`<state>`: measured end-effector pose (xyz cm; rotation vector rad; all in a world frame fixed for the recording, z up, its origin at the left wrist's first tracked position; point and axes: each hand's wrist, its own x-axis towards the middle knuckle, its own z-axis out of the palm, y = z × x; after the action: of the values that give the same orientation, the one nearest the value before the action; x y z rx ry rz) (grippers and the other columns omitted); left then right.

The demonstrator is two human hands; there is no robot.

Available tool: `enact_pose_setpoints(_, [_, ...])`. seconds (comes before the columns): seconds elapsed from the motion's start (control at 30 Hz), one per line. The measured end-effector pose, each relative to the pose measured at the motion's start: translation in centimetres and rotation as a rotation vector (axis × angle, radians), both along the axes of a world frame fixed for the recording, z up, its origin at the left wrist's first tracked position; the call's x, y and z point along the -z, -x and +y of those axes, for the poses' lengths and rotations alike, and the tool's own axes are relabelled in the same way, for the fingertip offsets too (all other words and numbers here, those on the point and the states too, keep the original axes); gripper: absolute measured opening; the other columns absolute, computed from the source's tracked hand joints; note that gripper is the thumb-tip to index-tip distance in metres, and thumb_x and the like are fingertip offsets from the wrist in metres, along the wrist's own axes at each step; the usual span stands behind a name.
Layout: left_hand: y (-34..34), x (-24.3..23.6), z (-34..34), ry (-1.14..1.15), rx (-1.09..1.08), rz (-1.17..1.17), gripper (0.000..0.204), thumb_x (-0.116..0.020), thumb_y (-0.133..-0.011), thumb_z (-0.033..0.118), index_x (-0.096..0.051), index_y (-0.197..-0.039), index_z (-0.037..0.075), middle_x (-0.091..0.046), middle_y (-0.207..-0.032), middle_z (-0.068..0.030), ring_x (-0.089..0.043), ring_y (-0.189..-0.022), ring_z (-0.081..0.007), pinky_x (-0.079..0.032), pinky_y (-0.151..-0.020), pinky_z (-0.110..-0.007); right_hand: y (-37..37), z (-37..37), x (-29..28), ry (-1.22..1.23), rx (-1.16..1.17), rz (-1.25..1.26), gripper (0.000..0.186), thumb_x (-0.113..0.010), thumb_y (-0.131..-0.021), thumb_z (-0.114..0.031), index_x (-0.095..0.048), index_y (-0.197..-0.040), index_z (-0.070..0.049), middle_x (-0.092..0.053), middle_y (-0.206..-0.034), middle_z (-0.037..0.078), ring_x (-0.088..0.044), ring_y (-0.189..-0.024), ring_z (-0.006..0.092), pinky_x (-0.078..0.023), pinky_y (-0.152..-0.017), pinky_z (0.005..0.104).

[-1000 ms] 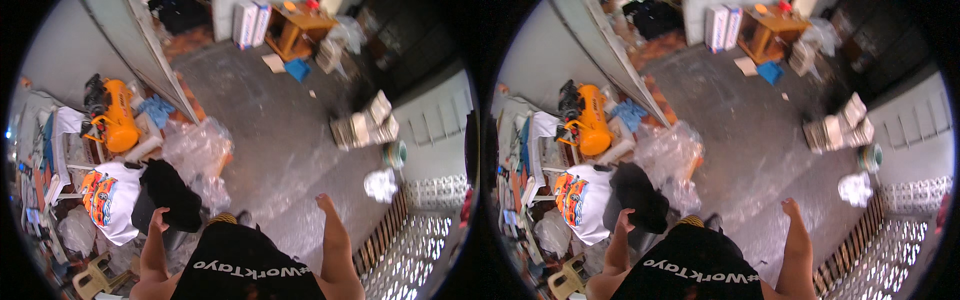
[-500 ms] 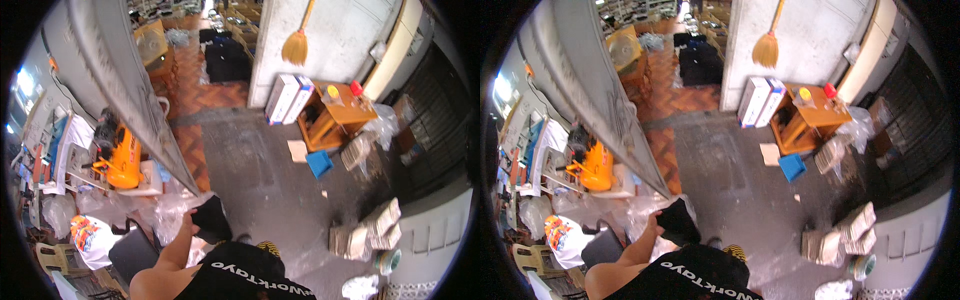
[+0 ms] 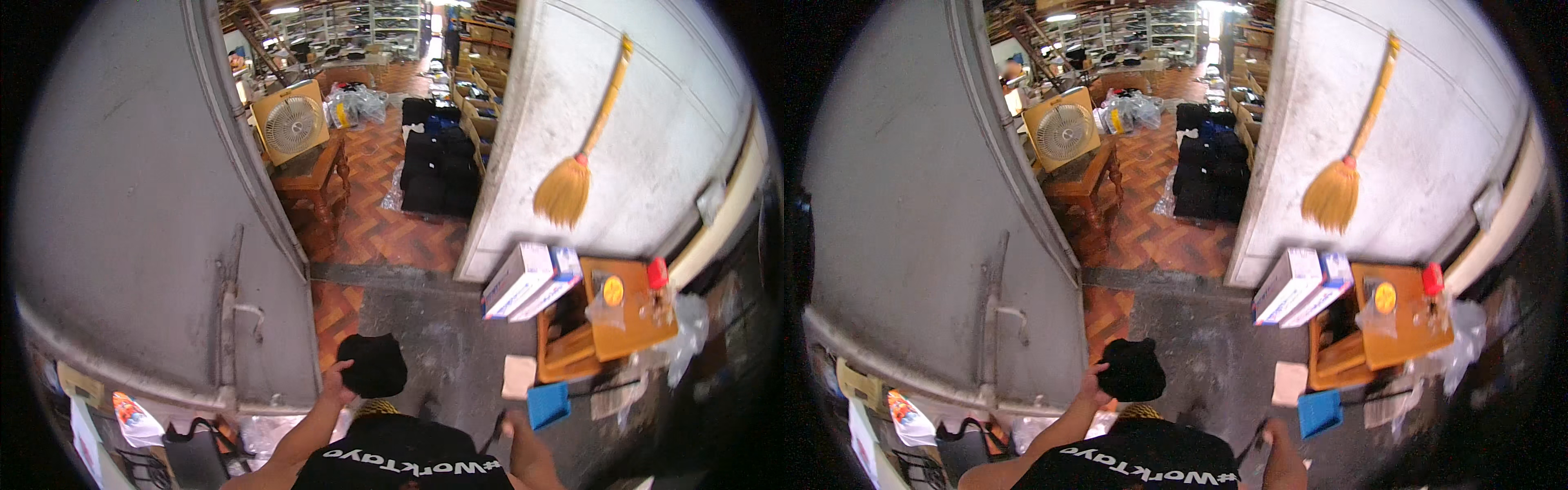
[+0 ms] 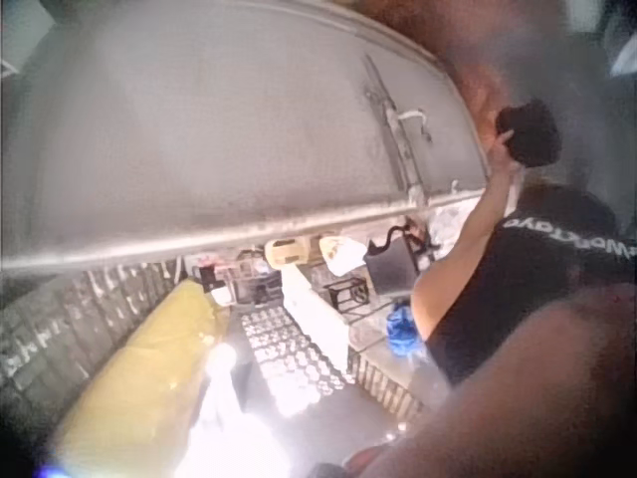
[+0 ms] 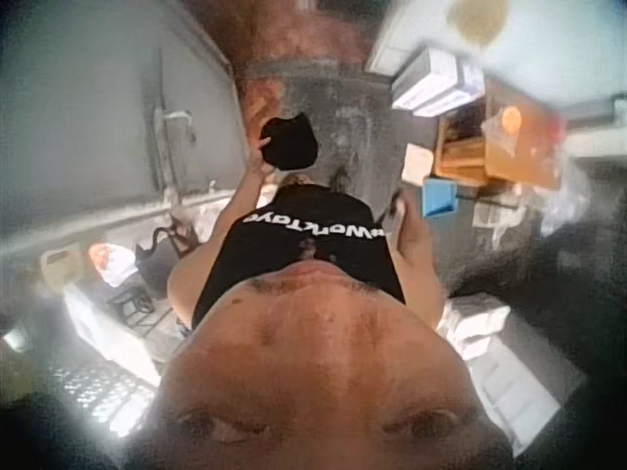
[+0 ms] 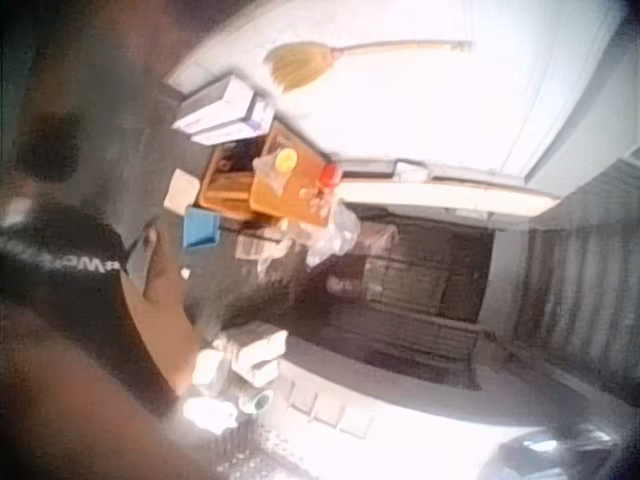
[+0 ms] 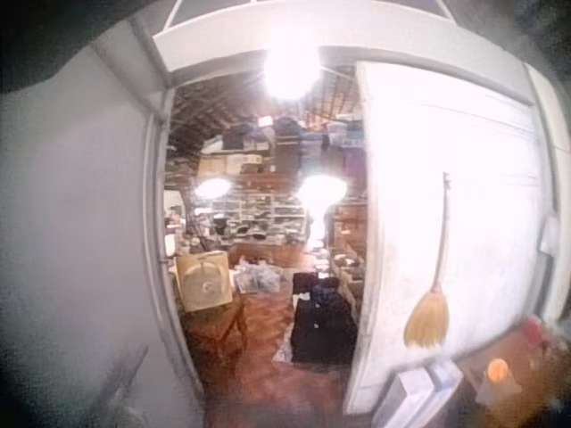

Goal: The person prepares printed designs by trimming them with scissors and aligns them onto white t-shirts before positioning the shirts on a heat press machine.

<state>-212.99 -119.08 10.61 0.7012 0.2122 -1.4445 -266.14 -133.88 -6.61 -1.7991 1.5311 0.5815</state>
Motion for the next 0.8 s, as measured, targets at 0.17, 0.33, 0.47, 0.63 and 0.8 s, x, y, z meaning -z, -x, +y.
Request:
enact_pose_setpoints(0.17, [-2.2, -3.8, -12.4, 0.047, -0.167, 0.002, 0.053, -0.060, -0.079, 0.015, -0.051, -0.129, 0.001, -0.056, -0.129, -0.0199, -0.055, -0.116, -0.0391, -0.041, -0.103, -0.055, -4.4, -39.7, -11.5, 0.432, 0.372, -0.253, 0.042, -0.060, -0.087, -0.040, -0.065, -0.107, -0.003, -0.067, -0.107, 0.022, -0.064, -0.100, 0.0373, -0.050, -0.088, 0.0417])
enact_pose_setpoints(0.33, [-7.7, -1.3, -23.1, -0.118, -0.246, 0.089, 0.038, -0.065, -0.078, 0.013, -0.060, -0.114, 0.001, -0.063, -0.117, -0.0182, -0.059, -0.108, -0.0382, -0.042, -0.103, -0.052, -19.9, -54.3, -10.9, 0.480, -0.502, -0.493, 0.025, -0.055, -0.089, -0.023, -0.066, -0.105, -0.007, -0.067, -0.099, 0.014, -0.065, -0.092, 0.0298, -0.052, -0.079, 0.0388])
enact_pose_setpoints(0.47, [-14.0, -0.5, -35.7, -0.173, -0.199, 0.192, 0.034, -0.062, -0.081, 0.018, -0.063, -0.109, -0.001, -0.065, -0.113, -0.0202, -0.060, -0.105, -0.0389, -0.043, -0.100, -0.053, -25.3, -50.9, -1.3, -0.309, 0.355, -0.611, 0.029, -0.053, -0.091, -0.037, -0.063, -0.090, -0.009, -0.062, -0.073, 0.005, -0.062, -0.071, 0.0234, -0.050, -0.061, 0.0409])
enact_pose_setpoints(0.63, [-23.6, -2.7, -51.7, -0.228, -0.116, 0.128, 0.039, -0.059, -0.082, 0.021, -0.061, -0.113, -0.003, -0.065, -0.113, -0.0212, -0.061, -0.105, -0.0386, -0.043, -0.101, -0.050, -33.0, -51.8, -4.5, -0.228, 0.155, -0.214, 0.027, -0.055, -0.090, -0.033, -0.063, -0.094, -0.007, -0.063, -0.081, 0.009, -0.062, -0.078, 0.0262, -0.050, -0.067, 0.0413])
enact_pose_setpoints(0.8, [-33.4, -1.6, -69.2, -0.162, -0.001, 0.096, 0.040, -0.058, -0.083, 0.020, -0.059, -0.115, -0.003, -0.064, -0.115, -0.0217, -0.061, -0.107, -0.0374, -0.044, -0.101, -0.049, -40.4, -64.9, -2.7, -0.271, 0.195, -0.092, 0.027, -0.057, -0.089, -0.029, -0.063, -0.098, -0.005, -0.064, -0.090, 0.013, -0.063, -0.085, 0.0290, -0.050, -0.074, 0.0417])
